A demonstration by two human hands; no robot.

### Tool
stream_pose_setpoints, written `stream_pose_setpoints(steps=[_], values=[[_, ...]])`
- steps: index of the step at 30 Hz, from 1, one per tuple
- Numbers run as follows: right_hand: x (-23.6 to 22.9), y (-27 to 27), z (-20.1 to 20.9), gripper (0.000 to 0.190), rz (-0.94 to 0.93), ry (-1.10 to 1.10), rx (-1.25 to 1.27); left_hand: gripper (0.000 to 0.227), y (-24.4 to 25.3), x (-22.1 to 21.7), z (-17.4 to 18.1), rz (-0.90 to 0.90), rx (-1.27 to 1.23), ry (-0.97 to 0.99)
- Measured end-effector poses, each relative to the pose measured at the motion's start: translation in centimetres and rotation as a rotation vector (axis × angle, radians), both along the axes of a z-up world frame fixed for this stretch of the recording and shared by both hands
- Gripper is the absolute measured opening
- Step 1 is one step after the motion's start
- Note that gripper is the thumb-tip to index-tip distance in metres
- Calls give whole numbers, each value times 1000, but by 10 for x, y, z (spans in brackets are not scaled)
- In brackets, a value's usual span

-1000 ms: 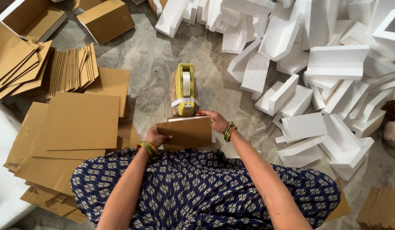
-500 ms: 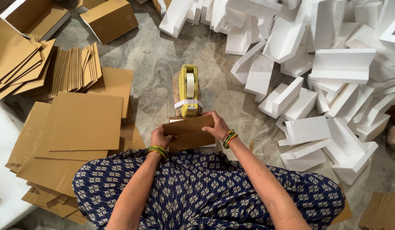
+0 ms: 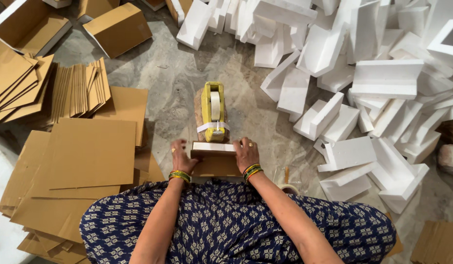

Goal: The person sits on the floor and assembles small cardboard boxes by inserting white foam inserts into the cardboard shells. They use a tape dispenser to apply tape to the seams of the boxes to secure them. The person handles the boxes one at a time, repeating the process of inserting the foam and taping the edges.

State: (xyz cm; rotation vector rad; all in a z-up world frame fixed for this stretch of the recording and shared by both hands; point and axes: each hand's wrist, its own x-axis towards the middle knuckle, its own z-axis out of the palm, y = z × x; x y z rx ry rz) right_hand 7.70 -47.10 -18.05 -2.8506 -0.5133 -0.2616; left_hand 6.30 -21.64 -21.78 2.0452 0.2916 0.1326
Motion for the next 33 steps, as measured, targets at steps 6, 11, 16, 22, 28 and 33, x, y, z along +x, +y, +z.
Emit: stream_pose_setpoints(steps=[6, 11, 16, 22, 28, 33], values=[[4, 6, -8, 57, -48, -47, 77, 77, -2, 21, -35, -219, -182, -26], [5, 12, -5, 66, -111, 130, 154, 90, -17, 23, -47, -140, -68, 122], [3, 12, -5, 52, -80, 153, 142, 74, 11, 34, -45, -61, -576, 57], [5, 22, -12, 55, -47, 85, 118, 78, 16, 39, -64, 209, -602, -33], [3, 38, -12, 58, -63, 66, 149, 54, -11, 38, -80, 28, -930, -229], [1, 22, -31, 84, -77, 78, 601, 35, -19, 22, -62, 251, -268, -62]])
